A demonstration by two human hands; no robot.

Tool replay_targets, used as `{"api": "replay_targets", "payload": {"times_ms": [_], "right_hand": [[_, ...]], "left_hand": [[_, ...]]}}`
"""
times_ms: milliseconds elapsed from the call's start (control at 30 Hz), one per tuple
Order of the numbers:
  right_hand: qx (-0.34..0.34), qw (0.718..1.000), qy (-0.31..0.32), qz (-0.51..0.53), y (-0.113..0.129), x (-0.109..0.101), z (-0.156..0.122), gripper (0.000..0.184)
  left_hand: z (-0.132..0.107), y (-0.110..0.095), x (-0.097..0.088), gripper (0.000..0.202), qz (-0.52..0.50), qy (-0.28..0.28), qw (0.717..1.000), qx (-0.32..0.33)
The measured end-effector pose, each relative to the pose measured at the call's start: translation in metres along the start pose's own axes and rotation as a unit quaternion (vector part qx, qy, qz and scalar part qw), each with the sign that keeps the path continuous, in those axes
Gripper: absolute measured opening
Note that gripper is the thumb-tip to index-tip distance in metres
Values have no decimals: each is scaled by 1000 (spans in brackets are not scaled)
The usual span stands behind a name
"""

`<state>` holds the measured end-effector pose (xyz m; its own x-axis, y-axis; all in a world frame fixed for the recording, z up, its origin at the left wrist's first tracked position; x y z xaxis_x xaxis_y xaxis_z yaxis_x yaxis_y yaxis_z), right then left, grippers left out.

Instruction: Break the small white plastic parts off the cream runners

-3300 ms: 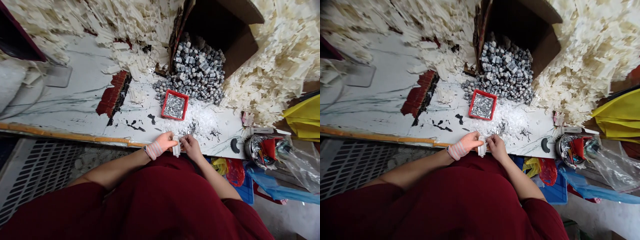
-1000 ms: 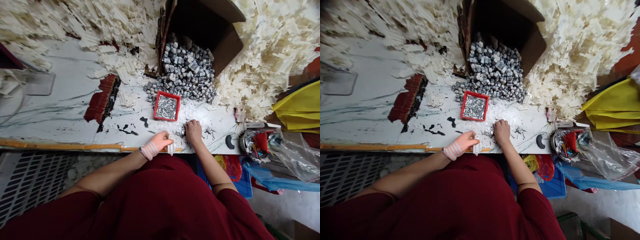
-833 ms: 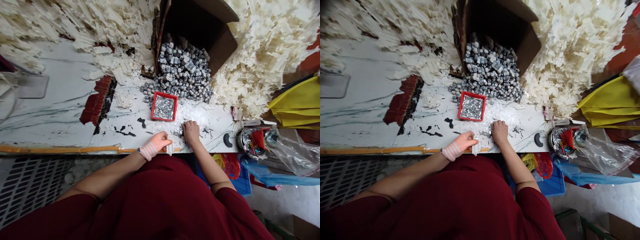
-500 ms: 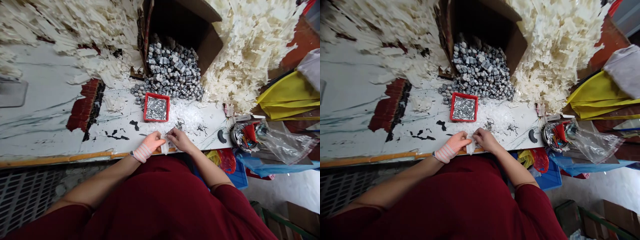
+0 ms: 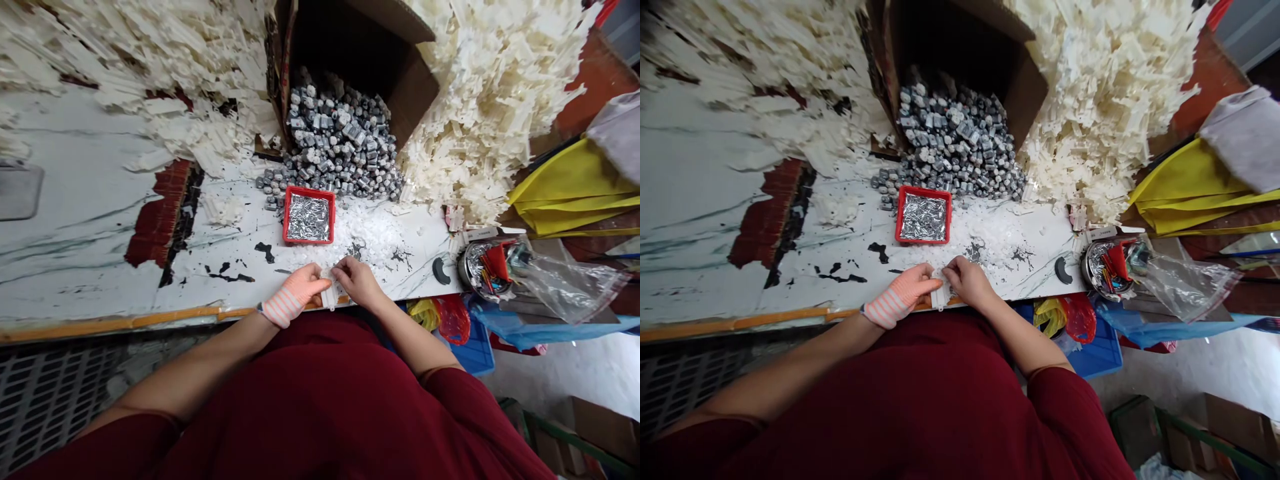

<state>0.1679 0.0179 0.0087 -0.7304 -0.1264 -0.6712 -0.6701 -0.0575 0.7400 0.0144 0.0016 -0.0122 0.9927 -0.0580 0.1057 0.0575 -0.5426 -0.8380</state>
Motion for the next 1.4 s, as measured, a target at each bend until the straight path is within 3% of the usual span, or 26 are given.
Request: {"api": "replay_targets", "payload": {"times_ms": [100,200,267,333,367,400,467,500,567,633,733,833,900,1000,1067,1167,1400], "right_hand": [[23,999,-21,31,2,7,-5,15],[37,995,-14,95,-3,8,-5,19],[27,989,47,139,-15,-3,5,23],[11,990,73,122,-38,-29,22,25],[11,996,33,80,-53,-47,33,24],[31,997,-65,4,-70,-67,44,22],[95,952,-242,-164,-106,-108,63,22],[128,923,-282,-229,-123,-125,70,22],[160,894,-275,-316,-151,-146,79,22],[151,891,-248,-347,-167,-152,82,21],[107,917,-273,-271,-162,-132,78,20],[68,957,-277,-58,-124,-87,60,20],[16,980,-188,68,-87,-53,42,24],[-68,988,-107,91,-39,-17,17,22],[-104,989,-91,52,-21,-8,8,19],[-120,990,-72,2,-12,-7,7,19],[-51,998,-27,33,-15,-7,18,17]], "left_hand": [[-1,0,0,22,77,-23,996,47],[-3,-3,0,22,194,-87,968,130],[-3,-4,0,21,223,-87,959,155],[-1,-3,1,21,202,-46,969,135],[0,-3,2,22,188,-30,974,121],[1,-3,2,22,177,-21,978,107],[3,-3,3,23,158,-19,983,89],[3,-3,3,24,150,-22,985,82],[4,-3,4,25,133,-24,988,68],[4,-3,5,25,117,-21,991,54],[6,-3,7,23,104,-14,994,42],[9,-6,10,20,95,-17,995,40],[10,-7,11,15,88,-18,995,44],[12,-6,11,17,70,-22,996,46],[13,-4,9,21,50,-30,997,41],[11,-3,4,18,43,-37,997,44],[5,-7,-4,18,73,-28,995,59]]}}
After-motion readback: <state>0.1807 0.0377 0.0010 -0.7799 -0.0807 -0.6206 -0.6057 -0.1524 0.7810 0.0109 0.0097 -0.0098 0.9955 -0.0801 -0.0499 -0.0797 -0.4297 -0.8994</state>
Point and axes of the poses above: each hand's wrist, its own z-axis towards the middle knuckle, its own x-axis out of the palm, y = z × x, the point moved 1 cm from there along z, towards the middle knuckle, and after that the axes turned 10 degrees about -y, right-handed, at the moved point
